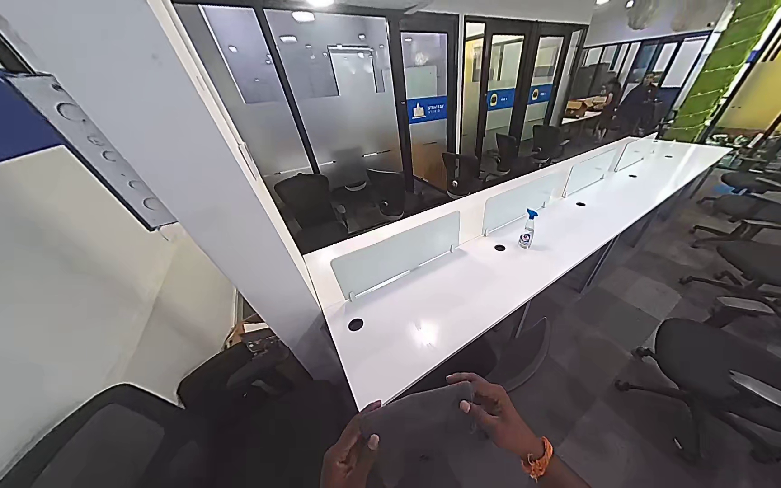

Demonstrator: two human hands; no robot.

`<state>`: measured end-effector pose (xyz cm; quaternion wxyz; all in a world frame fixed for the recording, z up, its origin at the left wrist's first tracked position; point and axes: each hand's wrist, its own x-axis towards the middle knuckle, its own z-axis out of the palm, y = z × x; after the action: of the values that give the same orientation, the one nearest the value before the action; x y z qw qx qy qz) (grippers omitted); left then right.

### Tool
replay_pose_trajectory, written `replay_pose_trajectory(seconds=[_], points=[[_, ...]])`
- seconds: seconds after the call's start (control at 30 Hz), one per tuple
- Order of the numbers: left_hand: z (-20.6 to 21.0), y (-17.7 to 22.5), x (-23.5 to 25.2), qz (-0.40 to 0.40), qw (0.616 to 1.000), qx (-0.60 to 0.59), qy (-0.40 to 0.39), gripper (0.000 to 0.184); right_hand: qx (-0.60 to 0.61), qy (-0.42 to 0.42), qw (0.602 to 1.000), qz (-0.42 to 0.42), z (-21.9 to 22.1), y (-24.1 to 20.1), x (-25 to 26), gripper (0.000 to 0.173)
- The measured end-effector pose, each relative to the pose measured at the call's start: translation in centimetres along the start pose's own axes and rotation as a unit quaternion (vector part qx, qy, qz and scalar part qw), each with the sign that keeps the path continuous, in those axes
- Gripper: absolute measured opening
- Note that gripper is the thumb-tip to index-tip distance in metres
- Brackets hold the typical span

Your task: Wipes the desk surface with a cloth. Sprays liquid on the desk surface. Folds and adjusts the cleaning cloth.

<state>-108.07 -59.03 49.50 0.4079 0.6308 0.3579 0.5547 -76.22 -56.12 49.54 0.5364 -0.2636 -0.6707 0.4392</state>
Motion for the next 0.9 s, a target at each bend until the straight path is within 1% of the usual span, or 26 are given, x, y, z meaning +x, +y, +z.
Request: replay_pose_trajectory(seconds=[0.03, 0.13, 0.23, 0.3, 0.4, 0.47, 0.53, 0.6, 0.67, 0.8, 0.9], points=[[-0.9, -0.1, 0.1, -0.019, 1.000, -0.004, 0.010, 0.034, 0.012, 0.018, 0.999, 0.025, 1.1, 0.5, 0.6, 0.029], [-3.7, -0.9, 0.4, -0.075, 0.996, 0.000, 0.048, 0.029, 0.029, 0.086, 0.991, 0.098, 4.8, 2.5, 2.2, 0.018], [-7.0, -2.8, 1.1, -0.077, 0.995, 0.012, 0.055, 0.029, 0.004, 0.105, 0.988, 0.110, 7.9, 4.0, 4.0, 0.019], [-8.9, -3.5, 1.8, -0.077, 0.995, 0.033, 0.062, 0.026, -0.032, 0.134, 0.985, 0.105, 9.7, 4.7, 5.3, 0.014], [-11.1, -3.8, 2.8, -0.103, 0.986, 0.103, 0.078, 0.022, -0.113, 0.175, 0.971, 0.121, 11.6, 5.2, 6.6, 0.016], [-12.3, -4.1, 3.2, -0.120, 0.979, 0.138, 0.089, 0.025, -0.153, 0.192, 0.961, 0.125, 12.6, 5.9, 7.1, 0.019], [-13.2, -4.6, 3.4, -0.137, 0.973, 0.158, 0.098, 0.025, -0.168, 0.196, 0.958, 0.126, 13.4, 6.7, 7.4, 0.019], [-13.8, -5.0, 3.4, -0.161, 0.967, 0.170, 0.101, 0.025, -0.153, 0.191, 0.960, 0.138, 14.2, 7.3, 7.5, 0.019], [-14.5, -5.4, 3.2, -0.181, 0.964, 0.172, 0.088, 0.025, -0.147, 0.188, 0.959, 0.155, 14.9, 7.9, 7.3, 0.021], [-15.2, -6.4, 2.5, -0.222, 0.961, 0.157, 0.058, 0.025, -0.171, 0.186, 0.939, 0.233, 16.1, 9.0, 6.8, 0.027], [-15.0, -6.8, 2.1, -0.258, 0.957, 0.130, 0.043, 0.028, -0.220, 0.178, 0.914, 0.290, 16.4, 9.4, 6.4, 0.031]])
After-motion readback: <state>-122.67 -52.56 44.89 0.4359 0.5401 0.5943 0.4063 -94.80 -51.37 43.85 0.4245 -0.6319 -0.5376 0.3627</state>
